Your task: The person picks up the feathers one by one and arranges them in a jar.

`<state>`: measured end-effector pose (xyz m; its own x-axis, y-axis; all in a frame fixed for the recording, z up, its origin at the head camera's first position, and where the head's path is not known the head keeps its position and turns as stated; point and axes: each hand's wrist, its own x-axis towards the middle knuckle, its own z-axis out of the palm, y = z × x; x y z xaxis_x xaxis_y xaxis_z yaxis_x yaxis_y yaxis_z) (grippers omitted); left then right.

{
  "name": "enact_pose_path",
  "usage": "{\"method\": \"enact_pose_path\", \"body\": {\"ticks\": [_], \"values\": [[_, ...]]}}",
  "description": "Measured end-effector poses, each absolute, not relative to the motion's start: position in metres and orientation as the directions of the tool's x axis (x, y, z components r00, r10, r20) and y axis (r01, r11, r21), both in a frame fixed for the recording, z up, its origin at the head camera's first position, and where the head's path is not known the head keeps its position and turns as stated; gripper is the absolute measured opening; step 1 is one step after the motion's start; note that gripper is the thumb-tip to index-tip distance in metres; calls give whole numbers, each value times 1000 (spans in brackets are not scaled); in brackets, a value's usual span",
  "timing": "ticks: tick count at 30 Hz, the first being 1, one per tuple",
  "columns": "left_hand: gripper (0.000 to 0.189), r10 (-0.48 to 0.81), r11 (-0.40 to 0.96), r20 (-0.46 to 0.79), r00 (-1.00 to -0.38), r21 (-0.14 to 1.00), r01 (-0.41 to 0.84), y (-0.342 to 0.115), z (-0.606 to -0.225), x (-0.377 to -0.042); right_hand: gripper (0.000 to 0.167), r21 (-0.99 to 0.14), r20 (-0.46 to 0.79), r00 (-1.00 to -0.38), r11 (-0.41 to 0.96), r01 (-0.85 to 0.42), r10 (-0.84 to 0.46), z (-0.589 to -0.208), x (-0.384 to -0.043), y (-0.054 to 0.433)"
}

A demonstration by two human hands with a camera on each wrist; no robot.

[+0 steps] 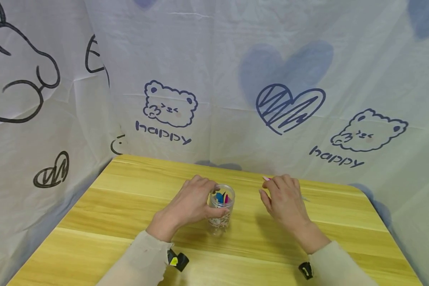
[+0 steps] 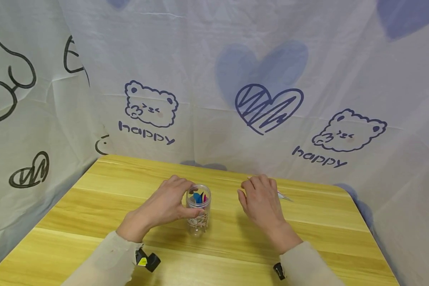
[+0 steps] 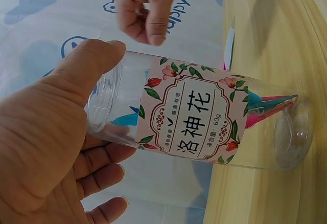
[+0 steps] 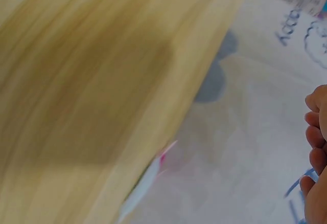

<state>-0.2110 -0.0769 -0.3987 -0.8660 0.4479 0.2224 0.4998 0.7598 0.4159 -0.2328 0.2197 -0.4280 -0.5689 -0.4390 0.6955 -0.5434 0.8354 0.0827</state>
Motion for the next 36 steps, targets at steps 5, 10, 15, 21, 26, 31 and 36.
{"method": "enact_pose_path", "body": {"ticks": [5,10,15,21,26,31,36], "values": [[72,450,765,213,-867,408,498,-76,-398,-211,17,56,674,-629,876,-478,-387,-438,-242,245],[71,445,775,206,-872,400,490,-76,-398,-212,15,33,642,-692,914,-405,-330,-443,-251,268],[70,443,773,207,-872,406,488,-76,-398,-212,14,11,600,-755,947,-320,-263,-448,-260,286],[71,442,768,201,-874,418,485,-77,-399,-212,18,3,516,-831,971,-240,-207,-455,-266,299],[71,444,769,201,-873,414,486,-78,-399,-212,21,6,462,-867,978,-207,-186,-462,-272,306],[71,449,768,201,-870,410,491,-79,-398,-212,23,28,398,-896,979,-200,-195,-470,-279,311],[71,448,766,198,-872,417,489,-79,-398,-212,22,12,353,-914,977,-211,-201,-478,-283,315]]}}
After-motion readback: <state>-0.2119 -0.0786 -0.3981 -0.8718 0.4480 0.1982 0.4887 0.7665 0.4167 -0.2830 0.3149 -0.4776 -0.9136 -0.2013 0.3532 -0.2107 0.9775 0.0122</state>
